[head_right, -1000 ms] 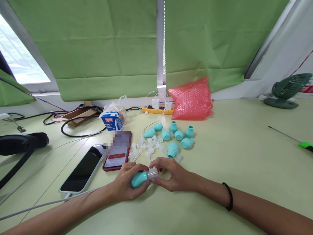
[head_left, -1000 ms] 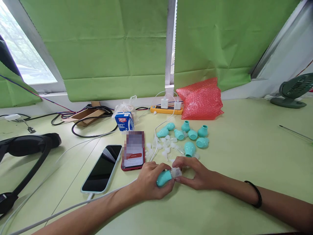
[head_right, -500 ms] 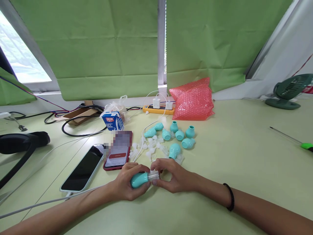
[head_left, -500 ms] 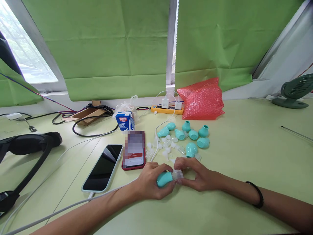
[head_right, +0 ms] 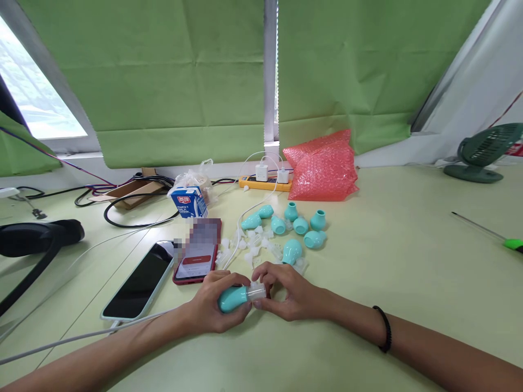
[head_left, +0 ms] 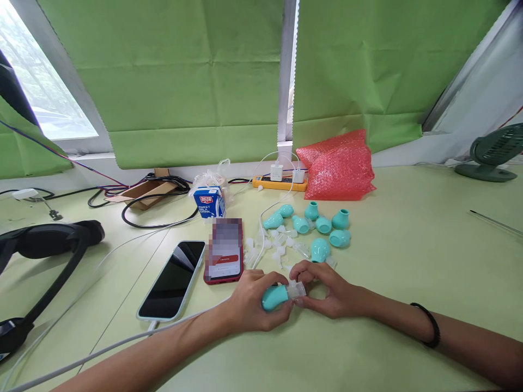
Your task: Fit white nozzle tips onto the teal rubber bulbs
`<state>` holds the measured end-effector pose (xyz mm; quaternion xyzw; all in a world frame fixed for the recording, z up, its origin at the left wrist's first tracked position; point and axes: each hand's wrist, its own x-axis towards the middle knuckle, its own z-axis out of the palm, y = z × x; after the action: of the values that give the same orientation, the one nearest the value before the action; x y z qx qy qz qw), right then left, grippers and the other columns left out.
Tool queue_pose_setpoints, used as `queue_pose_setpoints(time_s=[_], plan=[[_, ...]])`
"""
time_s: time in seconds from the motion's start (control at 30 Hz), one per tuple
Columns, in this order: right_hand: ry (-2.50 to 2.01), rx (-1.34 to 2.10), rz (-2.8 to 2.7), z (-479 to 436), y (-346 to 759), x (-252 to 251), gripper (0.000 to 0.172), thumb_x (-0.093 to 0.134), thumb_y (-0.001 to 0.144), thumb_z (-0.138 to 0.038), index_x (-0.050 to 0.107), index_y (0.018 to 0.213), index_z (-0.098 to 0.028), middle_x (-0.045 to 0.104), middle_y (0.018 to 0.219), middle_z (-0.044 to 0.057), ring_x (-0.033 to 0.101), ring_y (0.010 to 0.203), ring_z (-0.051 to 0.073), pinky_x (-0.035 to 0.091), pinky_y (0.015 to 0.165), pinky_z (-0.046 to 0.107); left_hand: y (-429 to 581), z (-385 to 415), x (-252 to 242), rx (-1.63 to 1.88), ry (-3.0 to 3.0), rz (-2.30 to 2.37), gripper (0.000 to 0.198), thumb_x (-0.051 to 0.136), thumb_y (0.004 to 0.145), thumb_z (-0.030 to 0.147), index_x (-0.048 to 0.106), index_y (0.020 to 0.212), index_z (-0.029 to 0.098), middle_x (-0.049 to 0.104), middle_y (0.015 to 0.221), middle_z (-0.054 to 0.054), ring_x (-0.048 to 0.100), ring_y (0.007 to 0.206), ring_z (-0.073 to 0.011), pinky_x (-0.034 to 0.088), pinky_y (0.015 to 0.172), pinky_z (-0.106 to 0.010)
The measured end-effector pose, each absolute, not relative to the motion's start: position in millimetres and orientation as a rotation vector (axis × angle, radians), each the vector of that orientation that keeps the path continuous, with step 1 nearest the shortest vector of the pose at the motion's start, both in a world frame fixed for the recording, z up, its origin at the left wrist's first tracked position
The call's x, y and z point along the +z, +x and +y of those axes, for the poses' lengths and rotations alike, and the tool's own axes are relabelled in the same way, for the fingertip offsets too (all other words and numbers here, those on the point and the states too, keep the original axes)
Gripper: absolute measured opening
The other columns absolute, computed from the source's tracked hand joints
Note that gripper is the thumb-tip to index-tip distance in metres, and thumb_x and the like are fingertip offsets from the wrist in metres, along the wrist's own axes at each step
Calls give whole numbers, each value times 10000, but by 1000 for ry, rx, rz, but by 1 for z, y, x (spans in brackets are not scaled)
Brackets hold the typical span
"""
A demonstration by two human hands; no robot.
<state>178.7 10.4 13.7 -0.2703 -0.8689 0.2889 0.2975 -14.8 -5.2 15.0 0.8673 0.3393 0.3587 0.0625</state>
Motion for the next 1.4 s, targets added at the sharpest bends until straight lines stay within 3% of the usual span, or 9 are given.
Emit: queue_pose_setpoints(time_s=[0.27, 0.63, 0.87, 0.97, 1.07, 1.23, 1.4], plan=[[-660, 758, -2253, 11, 179, 8, 249, 538, 759, -283, 452, 974, -193, 555, 759, 14, 534, 630, 95, 467, 599, 214, -15, -5, 14, 1075, 2621, 1034, 202, 509, 664, 301, 566, 801, 164, 607, 550, 5, 570, 502, -131, 452, 546, -245], [-663, 693, -2281, 12, 180, 9, 309, 577, 733, -297, 463, 1000, -190, 481, 536, -60, 483, 530, 80, 428, 551, 189, -15, -5, 14, 1060, 2624, 1058, 216, 496, 668, 317, 568, 802, 164, 613, 557, 0, 568, 501, -131, 456, 558, -256], [-639, 616, -2282, 14, 179, 5, 256, 549, 760, -267, 494, 1001, -200, 497, 563, -49, 481, 519, 73, 412, 514, 174, -14, -6, 13, 1061, 2621, 1132, 211, 512, 654, 318, 563, 802, 176, 622, 568, 2, 590, 539, -152, 459, 572, -277], [-598, 439, -2244, 15, 180, 6, 304, 559, 745, -257, 485, 1034, -199, 517, 592, -37, 503, 558, 90, 431, 600, 226, -14, -6, 16, 1067, 2585, 1198, 206, 524, 653, 322, 555, 804, 185, 633, 614, 2, 599, 560, -149, 464, 591, -273], [-581, 213, -2201, 18, 184, 13, 331, 556, 718, -232, 476, 1035, -182, 512, 604, -17, 508, 615, 128, 419, 638, 287, -14, -6, 19, 1098, 2504, 1278, 288, 533, 672, 309, 530, 933, 186, 629, 639, 11, 599, 575, -137, 466, 601, -256], [-619, -100, -2323, 27, 190, 19, 137, 519, 702, -219, 544, 827, -170, 518, 657, 36, 481, 709, 184, 380, 650, 340, -14, -3, 17, 1166, 2504, 1267, 253, 514, 715, 298, 560, 936, 185, 644, 624, 9, 596, 549, -128, 461, 578, -236], [-813, -189, -2475, 29, 187, 16, 307, 521, 741, -330, 538, 983, -143, 522, 805, 84, 447, 803, 219, 342, 698, 380, -13, -1, 14, 1218, 2531, 1251, 235, 526, 709, 296, 573, 908, 181, 665, 671, -2, 599, 547, -130, 460, 563, -242]])
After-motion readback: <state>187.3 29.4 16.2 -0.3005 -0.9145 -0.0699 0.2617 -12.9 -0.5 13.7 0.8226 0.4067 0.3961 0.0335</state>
